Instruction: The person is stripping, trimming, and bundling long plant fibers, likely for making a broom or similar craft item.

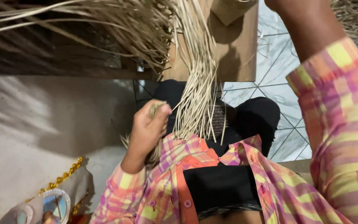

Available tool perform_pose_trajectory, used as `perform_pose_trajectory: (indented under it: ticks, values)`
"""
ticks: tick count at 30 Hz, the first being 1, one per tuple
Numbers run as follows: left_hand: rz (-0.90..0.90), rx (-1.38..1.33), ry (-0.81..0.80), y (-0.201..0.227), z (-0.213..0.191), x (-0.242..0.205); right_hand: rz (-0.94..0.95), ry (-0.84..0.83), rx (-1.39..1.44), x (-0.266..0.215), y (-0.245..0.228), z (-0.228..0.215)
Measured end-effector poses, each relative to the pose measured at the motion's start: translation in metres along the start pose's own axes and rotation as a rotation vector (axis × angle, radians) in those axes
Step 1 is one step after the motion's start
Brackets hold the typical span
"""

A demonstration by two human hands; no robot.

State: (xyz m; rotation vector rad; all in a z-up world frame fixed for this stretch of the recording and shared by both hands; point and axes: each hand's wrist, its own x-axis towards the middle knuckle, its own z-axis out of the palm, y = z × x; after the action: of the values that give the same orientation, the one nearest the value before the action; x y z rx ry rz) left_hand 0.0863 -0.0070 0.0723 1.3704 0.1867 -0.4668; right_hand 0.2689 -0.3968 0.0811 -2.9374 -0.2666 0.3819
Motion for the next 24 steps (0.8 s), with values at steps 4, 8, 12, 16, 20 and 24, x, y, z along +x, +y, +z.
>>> perform_pose_trajectory:
  ticks: [4,8,12,16,20,24]
  values:
    - [-0.091,-0.011,0.033,0.021,0.006,0.023,-0.016,-0.127,0.144,0.022,-0.029,0.011]
    - [0.009,-0.087,-0.047,0.051,0.000,0.040,-0.057,-0.326,0.354,0.041,-0.088,0.026]
    - [0.214,-0.146,-0.201,0.085,0.011,0.052,-0.345,-0.698,0.600,-0.019,-0.186,0.006]
    - [0.606,0.373,-0.120,0.083,0.034,0.064,-0.580,-0.803,1.497,-0.053,-0.213,0.067]
    - [0.549,0.513,-0.290,0.086,0.048,0.060,-0.630,-0.610,1.767,-0.071,-0.219,0.076]
    - [0.517,0.412,-0.412,0.083,0.037,0.064,-0.306,-0.529,1.529,-0.087,-0.206,0.079]
